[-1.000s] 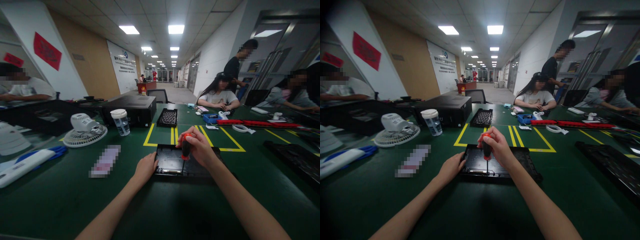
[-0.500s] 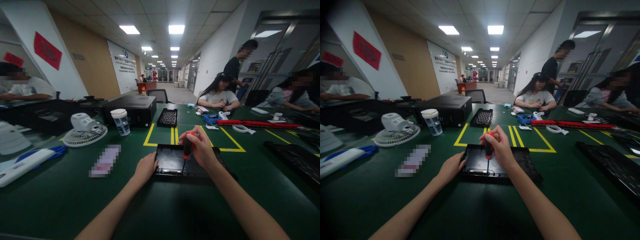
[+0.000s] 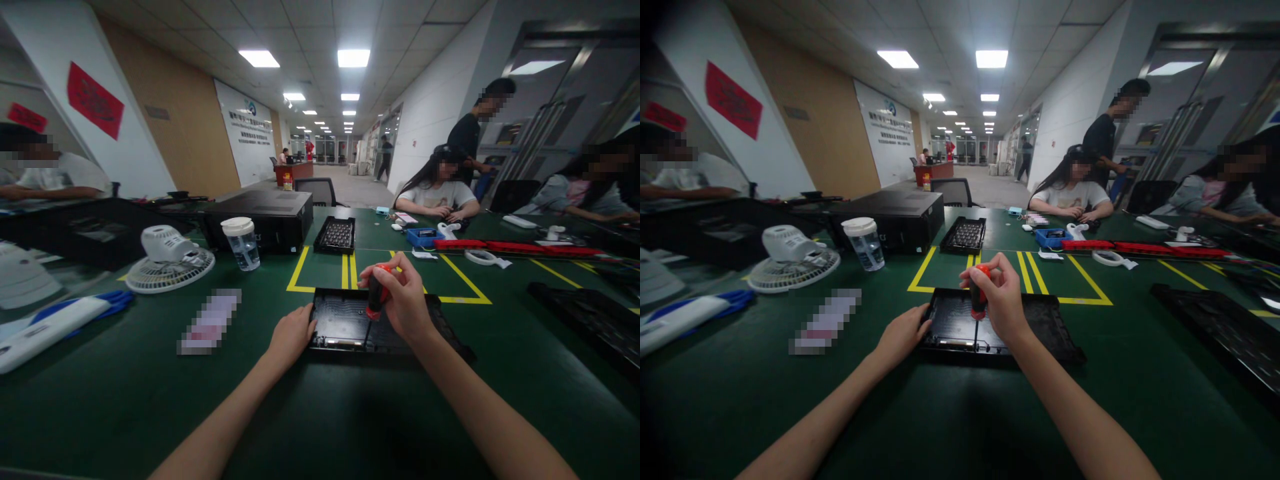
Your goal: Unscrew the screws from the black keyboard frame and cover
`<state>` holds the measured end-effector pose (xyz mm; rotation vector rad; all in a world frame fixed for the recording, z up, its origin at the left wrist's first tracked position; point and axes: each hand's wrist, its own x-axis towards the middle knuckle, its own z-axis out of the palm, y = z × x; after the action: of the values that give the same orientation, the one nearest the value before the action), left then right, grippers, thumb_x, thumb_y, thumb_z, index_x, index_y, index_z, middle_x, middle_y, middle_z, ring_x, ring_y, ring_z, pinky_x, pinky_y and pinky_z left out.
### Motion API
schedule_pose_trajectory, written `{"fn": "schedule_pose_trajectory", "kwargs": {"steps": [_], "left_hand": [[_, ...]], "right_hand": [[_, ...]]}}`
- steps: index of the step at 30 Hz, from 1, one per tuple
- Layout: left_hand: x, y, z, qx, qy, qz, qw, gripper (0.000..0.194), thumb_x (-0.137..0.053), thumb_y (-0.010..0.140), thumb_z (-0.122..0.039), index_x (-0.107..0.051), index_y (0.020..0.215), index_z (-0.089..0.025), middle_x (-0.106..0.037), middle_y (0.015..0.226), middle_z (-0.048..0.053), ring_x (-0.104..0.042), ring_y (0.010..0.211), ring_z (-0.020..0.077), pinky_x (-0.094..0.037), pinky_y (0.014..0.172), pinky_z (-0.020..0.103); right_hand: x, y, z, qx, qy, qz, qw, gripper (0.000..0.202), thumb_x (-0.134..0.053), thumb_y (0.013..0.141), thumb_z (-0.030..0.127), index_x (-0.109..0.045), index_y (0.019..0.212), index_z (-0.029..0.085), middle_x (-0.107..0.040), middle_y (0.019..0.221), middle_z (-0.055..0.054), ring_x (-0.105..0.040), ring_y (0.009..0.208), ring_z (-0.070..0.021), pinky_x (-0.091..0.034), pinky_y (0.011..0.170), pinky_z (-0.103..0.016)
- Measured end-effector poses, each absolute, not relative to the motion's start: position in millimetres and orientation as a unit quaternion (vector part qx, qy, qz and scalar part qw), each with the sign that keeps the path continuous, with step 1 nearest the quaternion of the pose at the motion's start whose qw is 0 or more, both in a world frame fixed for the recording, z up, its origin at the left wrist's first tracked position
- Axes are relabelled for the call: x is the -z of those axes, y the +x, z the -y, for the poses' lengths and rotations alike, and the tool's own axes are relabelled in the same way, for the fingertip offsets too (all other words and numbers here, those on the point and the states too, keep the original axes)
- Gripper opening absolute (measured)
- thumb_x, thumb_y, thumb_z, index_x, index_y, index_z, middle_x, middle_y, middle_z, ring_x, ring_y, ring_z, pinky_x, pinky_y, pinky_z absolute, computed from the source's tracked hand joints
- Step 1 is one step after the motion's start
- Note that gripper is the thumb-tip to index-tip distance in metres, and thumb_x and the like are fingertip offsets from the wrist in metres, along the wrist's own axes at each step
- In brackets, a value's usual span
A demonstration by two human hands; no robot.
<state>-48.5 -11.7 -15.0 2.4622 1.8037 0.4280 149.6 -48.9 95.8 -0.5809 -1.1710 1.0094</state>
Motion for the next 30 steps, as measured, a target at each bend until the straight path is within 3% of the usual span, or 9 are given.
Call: {"fn": "schedule_pose_trajectory", "kwargs": {"steps": [11, 20, 25, 30], "left_hand": [[11.3, -46.9, 13.0, -0.129, 0.794, -0.593, 0.044, 0.042, -0.038, 0.087, -0.033, -0.042, 0.126, -0.018, -0.058, 0.115, 0.01, -0.056, 0.103, 0.0197, -0.042, 0.087, 0.029], [8.2, -45.8, 14.5, -0.118, 0.795, -0.594, 0.043, 0.04, -0.038, 0.087, -0.032, -0.042, 0.125, -0.019, -0.058, 0.114, 0.01, -0.056, 0.102, 0.0191, -0.042, 0.084, 0.028], [9.4, -46.4, 13.9, -0.123, 0.794, -0.593, 0.048, 0.041, -0.038, 0.087, -0.032, -0.041, 0.126, -0.019, -0.057, 0.116, 0.011, -0.056, 0.103, 0.0194, -0.042, 0.085, 0.028], [10.6, -47.4, 13.7, -0.128, 0.795, -0.591, 0.046, 0.042, -0.037, 0.087, -0.033, -0.042, 0.126, -0.018, -0.057, 0.116, 0.011, -0.056, 0.102, 0.0194, -0.042, 0.085, 0.028]], "right_hand": [[-90.8, 140.3, 52.4, -0.43, -0.27, 0.518, 0.688, 0.021, -0.06, 0.076, 0.02, -0.038, 0.074, 0.021, -0.062, 0.069, 0.003, -0.059, 0.058, -0.012, -0.047, 0.058, -0.026], [-93.0, 142.7, 51.3, -0.456, -0.27, 0.531, 0.661, 0.008, -0.053, 0.08, 0.024, -0.055, 0.085, 0.019, -0.056, 0.07, 0.002, -0.053, 0.059, -0.01, -0.043, 0.056, -0.022], [-93.7, 143.2, 51.3, -0.488, -0.237, 0.517, 0.662, 0.026, -0.035, 0.086, 0.029, -0.058, 0.084, 0.017, -0.056, 0.071, -0.002, -0.055, 0.06, -0.0127, -0.043, 0.055, -0.024], [-93.4, 144.0, 52.9, -0.492, -0.24, 0.517, 0.658, 0.024, -0.036, 0.085, 0.028, -0.058, 0.083, 0.018, -0.057, 0.074, -0.003, -0.055, 0.062, -0.014, -0.043, 0.052, -0.024]]}}
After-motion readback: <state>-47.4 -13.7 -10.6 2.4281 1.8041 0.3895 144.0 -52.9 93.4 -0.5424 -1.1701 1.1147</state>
